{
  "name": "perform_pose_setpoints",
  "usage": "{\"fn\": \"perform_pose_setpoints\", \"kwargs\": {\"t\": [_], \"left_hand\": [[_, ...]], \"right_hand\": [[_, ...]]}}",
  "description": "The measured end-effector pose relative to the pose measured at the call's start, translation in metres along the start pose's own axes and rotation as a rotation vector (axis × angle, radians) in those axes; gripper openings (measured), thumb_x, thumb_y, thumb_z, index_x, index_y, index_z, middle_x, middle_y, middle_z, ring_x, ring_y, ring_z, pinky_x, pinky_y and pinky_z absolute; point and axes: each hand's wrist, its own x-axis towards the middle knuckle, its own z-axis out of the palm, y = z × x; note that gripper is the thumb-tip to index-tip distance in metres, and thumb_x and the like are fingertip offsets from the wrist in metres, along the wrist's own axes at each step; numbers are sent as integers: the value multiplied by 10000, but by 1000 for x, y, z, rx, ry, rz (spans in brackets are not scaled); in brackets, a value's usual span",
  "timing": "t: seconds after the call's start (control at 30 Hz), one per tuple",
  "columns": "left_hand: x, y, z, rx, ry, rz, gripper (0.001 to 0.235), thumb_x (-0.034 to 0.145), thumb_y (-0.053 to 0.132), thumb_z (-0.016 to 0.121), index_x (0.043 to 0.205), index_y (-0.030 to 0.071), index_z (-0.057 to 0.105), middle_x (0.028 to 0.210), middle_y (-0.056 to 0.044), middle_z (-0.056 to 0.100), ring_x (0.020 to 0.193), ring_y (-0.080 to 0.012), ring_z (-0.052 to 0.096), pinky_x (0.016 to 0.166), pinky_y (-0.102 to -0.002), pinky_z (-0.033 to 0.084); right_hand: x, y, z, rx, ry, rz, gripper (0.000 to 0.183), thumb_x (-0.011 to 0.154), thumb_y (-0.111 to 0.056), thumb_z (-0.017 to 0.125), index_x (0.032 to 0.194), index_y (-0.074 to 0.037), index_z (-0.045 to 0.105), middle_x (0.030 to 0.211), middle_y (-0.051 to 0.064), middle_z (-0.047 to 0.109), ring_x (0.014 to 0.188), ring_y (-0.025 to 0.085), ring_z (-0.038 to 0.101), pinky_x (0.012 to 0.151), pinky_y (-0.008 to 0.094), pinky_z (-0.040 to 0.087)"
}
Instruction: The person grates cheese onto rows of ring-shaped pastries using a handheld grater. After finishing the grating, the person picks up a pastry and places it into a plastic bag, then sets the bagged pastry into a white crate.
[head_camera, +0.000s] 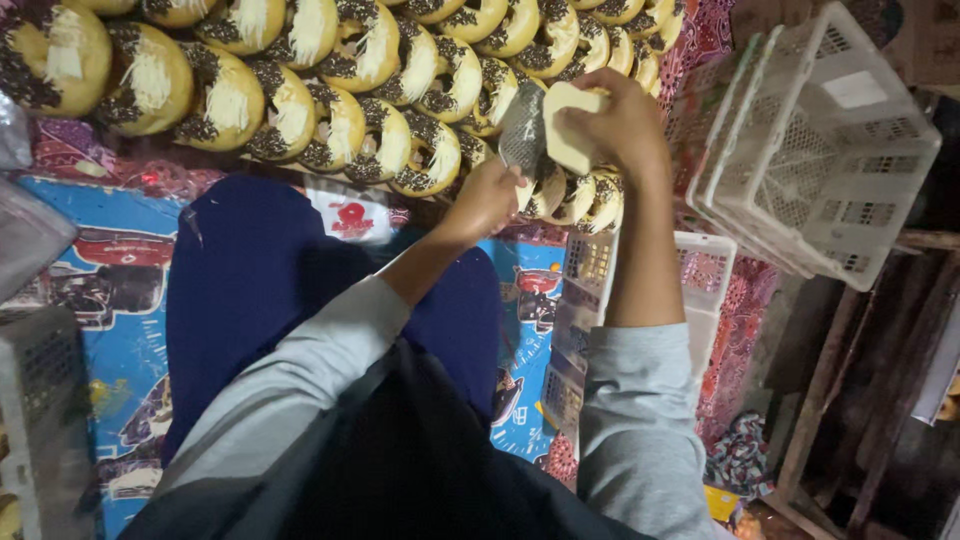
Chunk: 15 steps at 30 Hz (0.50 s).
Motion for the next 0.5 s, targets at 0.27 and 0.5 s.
{"fn": "perform_pose_setpoints", "kwargs": {"t": [0.27, 0.5], "left_hand": [[19, -19, -1, -7, 22, -52, 166, 1024, 117, 477, 1061, -22, 560, 666, -61, 549, 470, -121, 470, 384, -316, 366], [-21, -59, -10, 23, -16, 439, 202, 1106, 109, 521, 932, 6, 510, 717, -48, 534, 521, -127, 537, 471, -328, 447]], "right_hand": [[28, 10, 50, -244, 86, -45, 444, 722, -237, 834, 1129, -84, 743, 1087, 157, 759, 919, 302, 754, 834, 393, 578], [46, 17, 56, -228, 53, 67, 444, 716, -252, 849, 1112, -79, 749, 1001, 182, 759, 890, 306, 746, 826, 396, 576]]}}
